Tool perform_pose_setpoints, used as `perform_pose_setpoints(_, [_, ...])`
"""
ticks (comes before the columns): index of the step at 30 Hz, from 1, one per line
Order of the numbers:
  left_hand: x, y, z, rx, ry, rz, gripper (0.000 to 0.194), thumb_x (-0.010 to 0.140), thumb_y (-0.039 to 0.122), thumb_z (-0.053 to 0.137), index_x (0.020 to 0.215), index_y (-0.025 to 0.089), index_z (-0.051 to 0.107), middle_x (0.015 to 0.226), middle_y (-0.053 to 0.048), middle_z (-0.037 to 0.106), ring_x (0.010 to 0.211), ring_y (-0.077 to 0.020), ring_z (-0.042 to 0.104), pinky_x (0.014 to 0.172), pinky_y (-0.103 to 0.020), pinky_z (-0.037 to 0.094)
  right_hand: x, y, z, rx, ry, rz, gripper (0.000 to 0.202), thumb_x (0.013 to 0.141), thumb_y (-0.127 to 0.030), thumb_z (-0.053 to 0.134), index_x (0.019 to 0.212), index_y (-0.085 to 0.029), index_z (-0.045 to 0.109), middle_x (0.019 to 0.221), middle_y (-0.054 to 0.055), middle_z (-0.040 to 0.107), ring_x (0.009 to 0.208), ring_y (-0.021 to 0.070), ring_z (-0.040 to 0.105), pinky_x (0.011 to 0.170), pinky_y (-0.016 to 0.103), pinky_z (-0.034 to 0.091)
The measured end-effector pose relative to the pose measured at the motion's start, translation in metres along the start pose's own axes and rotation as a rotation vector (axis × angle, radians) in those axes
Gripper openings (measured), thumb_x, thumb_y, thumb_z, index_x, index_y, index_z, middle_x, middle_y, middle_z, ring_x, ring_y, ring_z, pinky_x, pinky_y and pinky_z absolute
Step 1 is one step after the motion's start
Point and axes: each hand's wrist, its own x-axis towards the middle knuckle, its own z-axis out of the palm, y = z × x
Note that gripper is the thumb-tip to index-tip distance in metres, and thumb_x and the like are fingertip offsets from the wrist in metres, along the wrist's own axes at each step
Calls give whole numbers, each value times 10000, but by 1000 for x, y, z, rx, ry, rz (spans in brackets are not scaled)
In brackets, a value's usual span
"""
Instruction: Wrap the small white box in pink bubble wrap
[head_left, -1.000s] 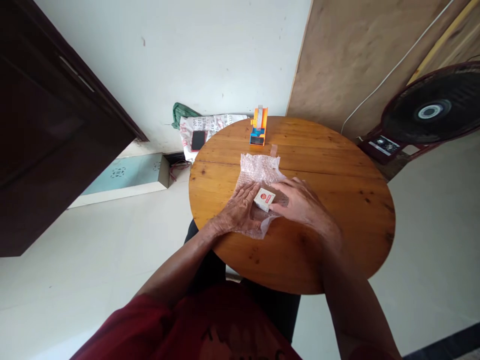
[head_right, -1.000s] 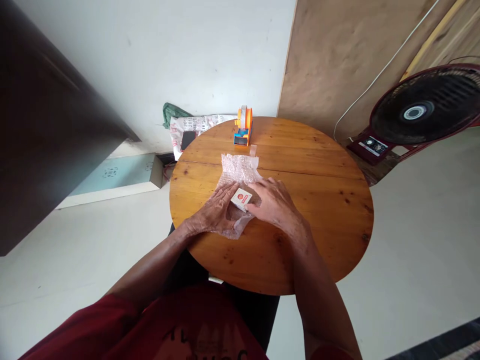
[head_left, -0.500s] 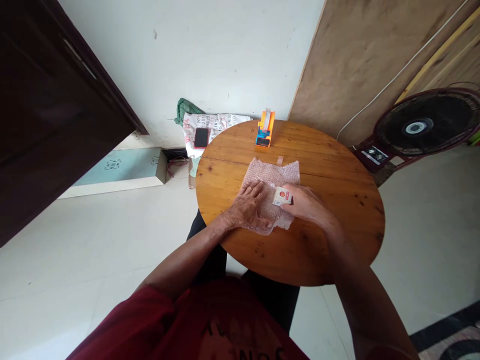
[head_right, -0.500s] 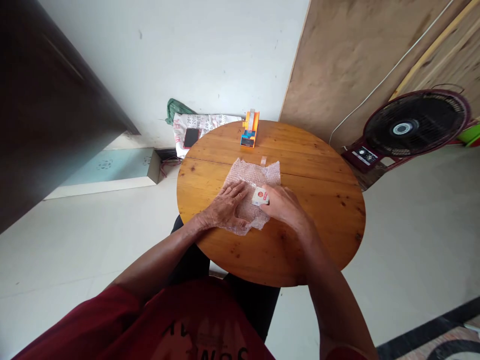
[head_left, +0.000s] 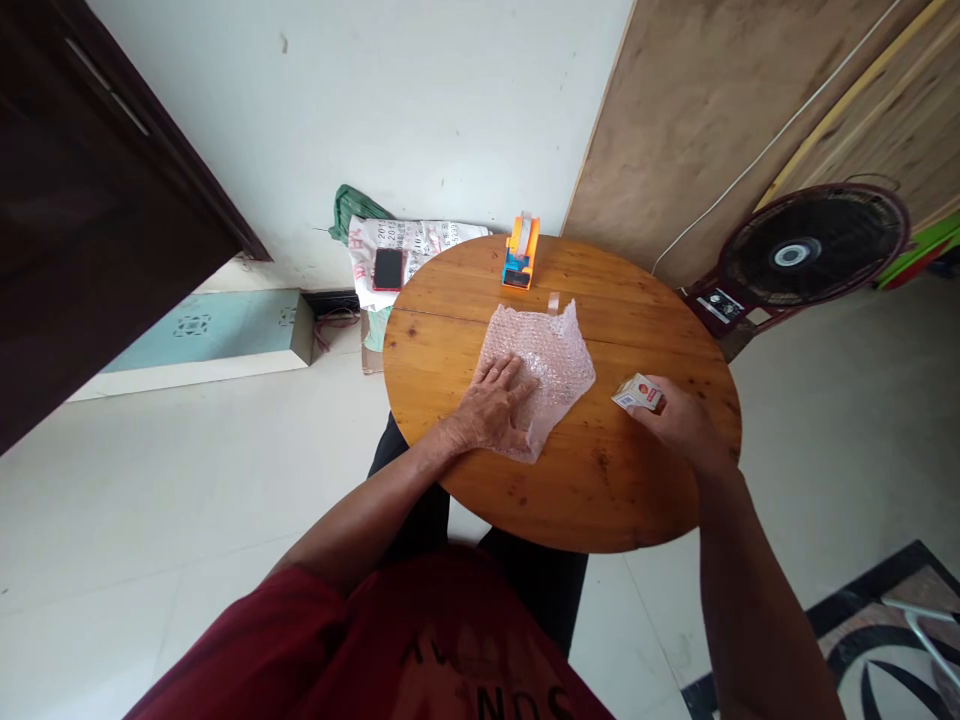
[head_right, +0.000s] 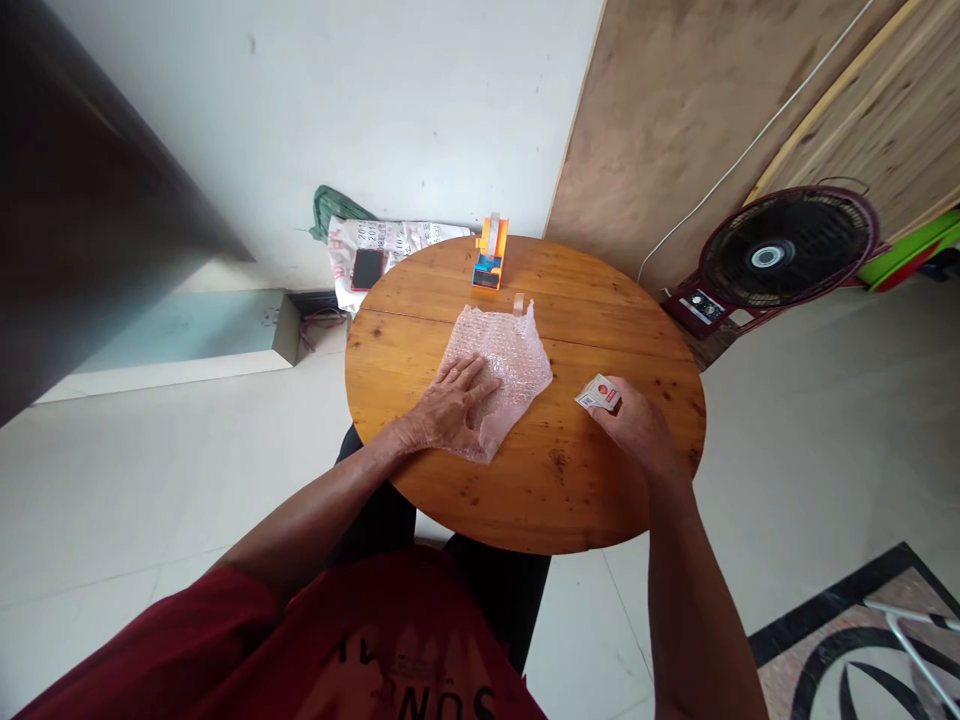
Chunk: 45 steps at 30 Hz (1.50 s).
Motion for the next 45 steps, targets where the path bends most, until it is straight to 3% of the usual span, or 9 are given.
perform_pose_setpoints(4, [0,0,0,-15,2,6,938,694,622,761,1471,171,494,1649,-197,250,1538,-431,171,1250,-597,115,-3,-4,0,-5,218,-85,608,840,-450,582,1378,-174,524,1390,165,587,1304,356,530,1074,506,418])
perform_pose_setpoints(8, [0,-2,0,-34,2,11,1000,670,689,757,1481,173,482,1653,-202,234,1539,-441,156,1245,-612,112,-25,-55,-22,121,347,-213,379,928,-401,521,1249,-227,622,1319,116,642,1190,283,619,1068,441,453])
perform_pose_setpoints(12, [0,0,0,-40,-12,-2,1020,679,687,750,1503,169,444,1655,-198,230,1544,-429,145,1253,-603,104,-41,-131,-24,236,154,-542,318,985,-280,432,1200,-253,665,1238,91,683,1166,243,626,1028,396,490])
perform_pose_setpoints(16, [2,4,0,-17,-43,-41,963,693,491,774,1515,145,414,1619,-193,314,1524,-418,218,1266,-585,87,-22,-172,9,89,-97,-730,348,929,-183,506,1246,-234,642,1282,90,653,1234,250,575,1091,424,444])
perform_pose_setpoints(21, [2,0,3,-6,-1,-7,976,661,572,777,1493,174,458,1636,-184,282,1539,-418,172,1260,-576,104,13,-141,39,-35,-148,-595,645,833,-439,670,1390,-151,515,1450,183,530,1392,342,440,1168,517,340])
perform_pose_setpoints(24, [1,-2,4,-13,9,11,955,690,656,739,1473,166,496,1650,-200,244,1545,-417,161,1259,-569,99,17,-106,40,-88,-214,-509,849,774,-448,713,1513,-188,385,1572,185,401,1472,361,345,1184,545,303])
perform_pose_setpoints(28, [0,-2,4,-17,5,0,985,681,695,742,1469,153,505,1655,-206,227,1542,-430,162,1260,-568,91,14,-79,38,-113,-235,-485,920,739,-445,728,1539,-186,355,1621,185,329,1503,364,294,1191,558,282])
perform_pose_setpoints(37, [4,-7,-12,25,-113,9,1061,665,772,706,1504,175,446,1658,-203,220,1541,-446,135,1245,-587,89,25,-70,24,-144,-366,-528,987,683,-403,776,1541,-152,357,1647,179,277,1507,350,290,1198,502,308])
perform_pose_setpoints(45, [6,3,-27,82,-123,-101,960,710,750,703,1452,175,502,1596,-231,316,1503,-502,184,1178,-736,98,47,-71,22,-106,-387,-527,854,736,-314,723,1512,-147,407,1623,165,336,1496,318,332,1212,450,305])
